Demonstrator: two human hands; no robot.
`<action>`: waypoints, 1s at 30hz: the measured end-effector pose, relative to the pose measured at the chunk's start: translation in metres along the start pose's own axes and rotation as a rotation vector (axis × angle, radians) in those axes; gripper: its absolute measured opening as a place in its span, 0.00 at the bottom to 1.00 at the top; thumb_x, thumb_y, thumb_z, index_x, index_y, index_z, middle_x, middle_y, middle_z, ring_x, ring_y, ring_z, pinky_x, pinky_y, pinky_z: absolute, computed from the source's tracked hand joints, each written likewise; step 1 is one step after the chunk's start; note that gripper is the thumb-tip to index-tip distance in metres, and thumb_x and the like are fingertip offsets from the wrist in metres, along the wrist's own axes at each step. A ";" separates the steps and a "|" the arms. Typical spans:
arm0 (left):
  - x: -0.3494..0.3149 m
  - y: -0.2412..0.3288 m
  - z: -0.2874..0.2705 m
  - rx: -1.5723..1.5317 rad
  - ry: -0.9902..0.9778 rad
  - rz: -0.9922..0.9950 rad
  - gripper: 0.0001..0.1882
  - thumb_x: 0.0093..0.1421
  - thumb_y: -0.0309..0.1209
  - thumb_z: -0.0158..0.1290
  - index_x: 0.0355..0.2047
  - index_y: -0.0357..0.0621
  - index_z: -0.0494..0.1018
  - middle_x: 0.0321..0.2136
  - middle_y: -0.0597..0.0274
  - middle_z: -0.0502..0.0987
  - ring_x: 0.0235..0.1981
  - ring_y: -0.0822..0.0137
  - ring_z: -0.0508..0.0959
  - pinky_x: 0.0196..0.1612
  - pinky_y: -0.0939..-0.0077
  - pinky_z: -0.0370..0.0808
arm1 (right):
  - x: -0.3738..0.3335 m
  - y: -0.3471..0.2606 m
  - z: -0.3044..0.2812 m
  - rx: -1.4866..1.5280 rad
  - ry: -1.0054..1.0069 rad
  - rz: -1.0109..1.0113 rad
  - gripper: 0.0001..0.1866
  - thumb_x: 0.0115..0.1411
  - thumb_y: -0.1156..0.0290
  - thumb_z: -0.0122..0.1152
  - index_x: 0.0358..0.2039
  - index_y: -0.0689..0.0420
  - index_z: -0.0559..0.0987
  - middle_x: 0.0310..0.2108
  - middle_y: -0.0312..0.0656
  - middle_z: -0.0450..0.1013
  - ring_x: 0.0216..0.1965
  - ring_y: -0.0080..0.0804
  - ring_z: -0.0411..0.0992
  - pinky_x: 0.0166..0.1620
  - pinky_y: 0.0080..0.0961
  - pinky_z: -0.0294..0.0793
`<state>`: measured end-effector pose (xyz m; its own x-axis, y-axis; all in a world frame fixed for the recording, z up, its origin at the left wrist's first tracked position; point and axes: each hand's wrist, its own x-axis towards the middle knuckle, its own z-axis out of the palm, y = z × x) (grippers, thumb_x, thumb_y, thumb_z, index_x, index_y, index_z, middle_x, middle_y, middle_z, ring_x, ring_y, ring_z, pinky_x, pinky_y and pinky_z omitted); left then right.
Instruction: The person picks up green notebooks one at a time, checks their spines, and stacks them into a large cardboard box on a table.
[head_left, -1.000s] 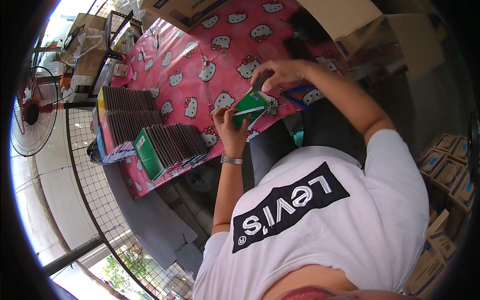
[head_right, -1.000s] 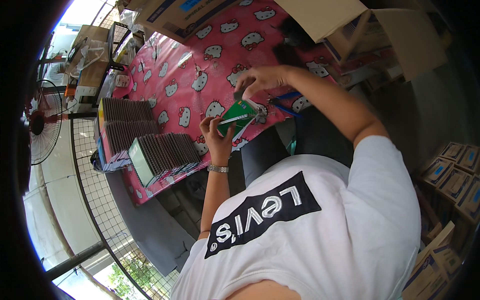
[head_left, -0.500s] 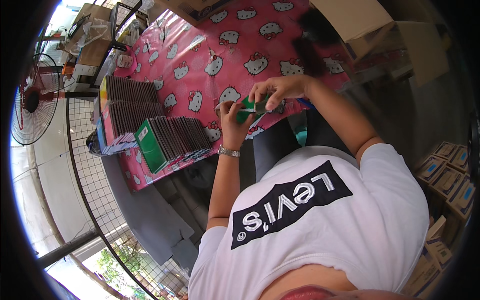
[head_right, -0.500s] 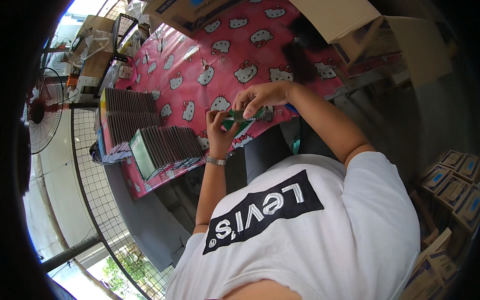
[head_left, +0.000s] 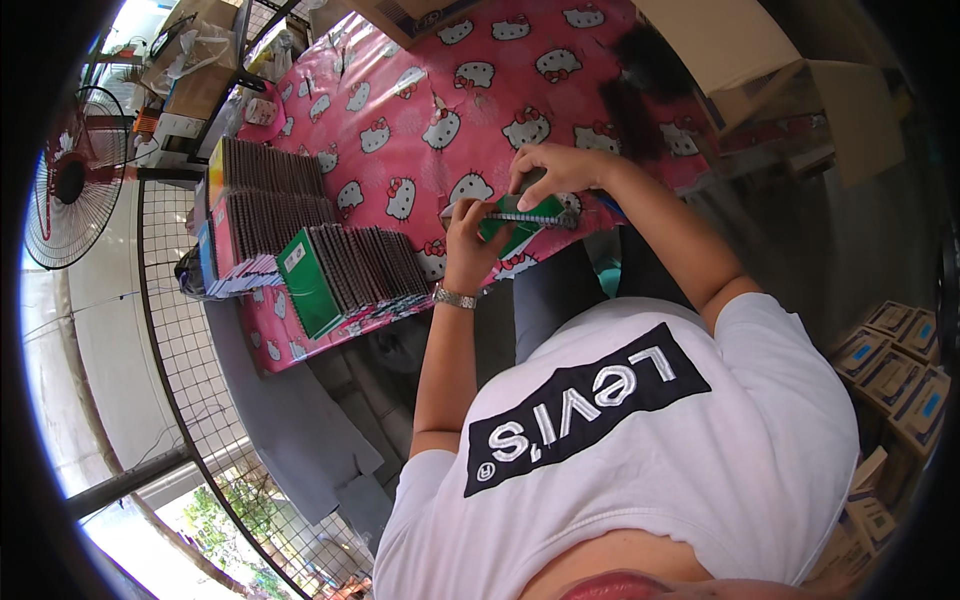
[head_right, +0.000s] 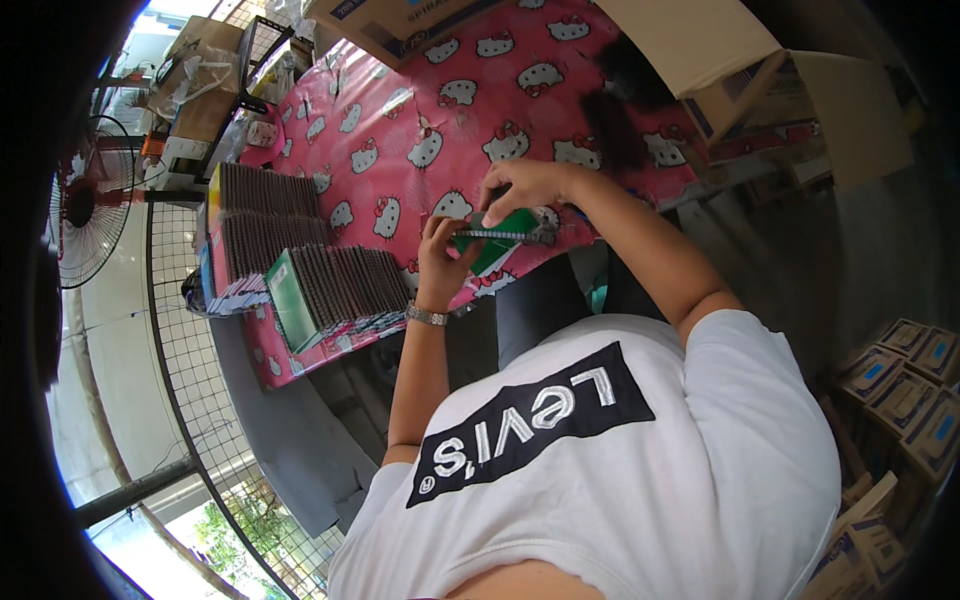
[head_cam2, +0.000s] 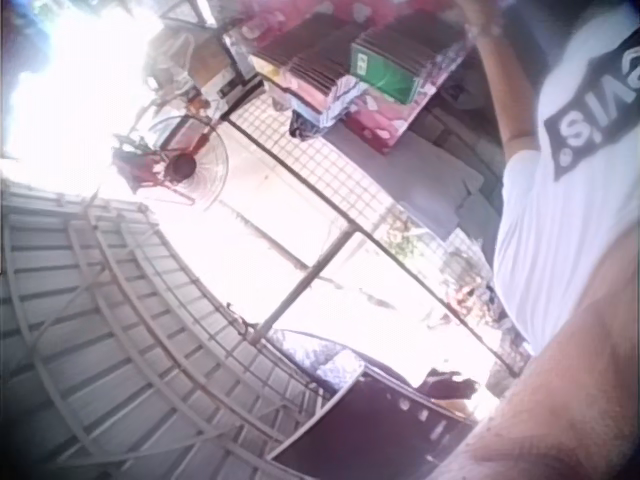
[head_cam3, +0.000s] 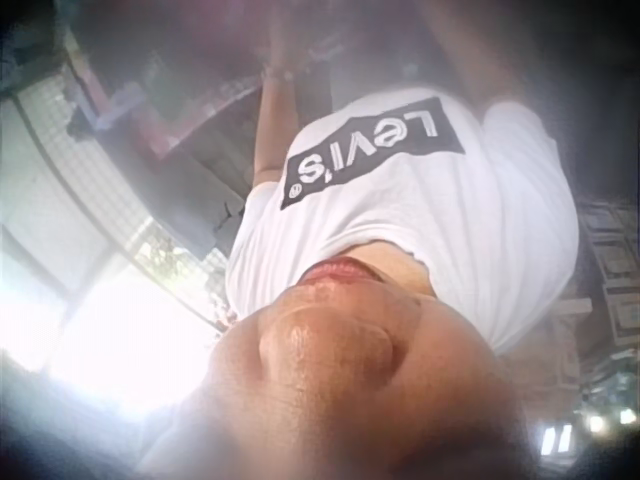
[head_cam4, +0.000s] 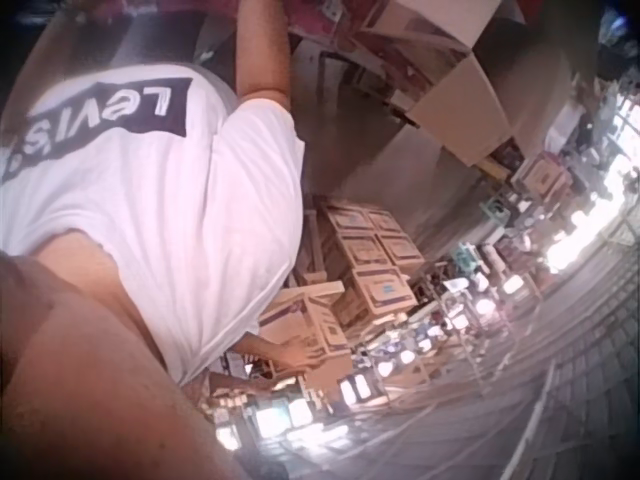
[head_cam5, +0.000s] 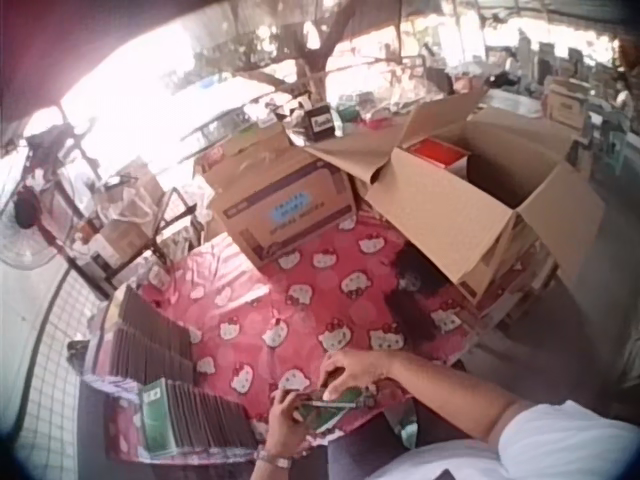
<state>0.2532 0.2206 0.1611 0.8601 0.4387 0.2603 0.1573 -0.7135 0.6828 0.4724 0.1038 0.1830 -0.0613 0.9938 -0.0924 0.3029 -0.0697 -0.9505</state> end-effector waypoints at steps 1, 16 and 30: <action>-0.001 0.004 0.000 -0.011 -0.018 -0.030 0.18 0.47 0.26 0.66 0.38 0.40 0.75 0.36 0.59 0.73 0.35 0.63 0.76 0.35 0.73 0.74 | 0.000 0.002 0.000 0.209 -0.097 -0.048 0.21 0.51 0.60 0.70 0.42 0.60 0.81 0.48 0.39 0.71 0.49 0.25 0.69 0.54 0.23 0.65; -0.005 -0.013 0.003 -0.381 0.064 -0.214 0.12 0.55 0.22 0.61 0.40 0.37 0.75 0.36 0.62 0.77 0.34 0.72 0.78 0.36 0.79 0.75 | 0.005 0.064 -0.015 -0.706 0.687 -0.070 0.29 0.51 0.50 0.69 0.50 0.52 0.78 0.46 0.49 0.73 0.53 0.49 0.68 0.58 0.42 0.63; -0.029 -0.023 0.024 -0.497 0.436 -0.242 0.09 0.63 0.23 0.56 0.44 0.35 0.74 0.34 0.66 0.78 0.33 0.79 0.75 0.35 0.83 0.74 | -0.104 0.053 0.068 -0.589 0.718 -0.076 0.25 0.50 0.67 0.68 0.50 0.60 0.77 0.45 0.46 0.74 0.47 0.45 0.72 0.52 0.37 0.72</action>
<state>0.2363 0.2106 0.1212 0.5399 0.8067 0.2403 -0.0102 -0.2792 0.9602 0.4297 -0.0093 0.1223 0.4427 0.8227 0.3565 0.7681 -0.1428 -0.6242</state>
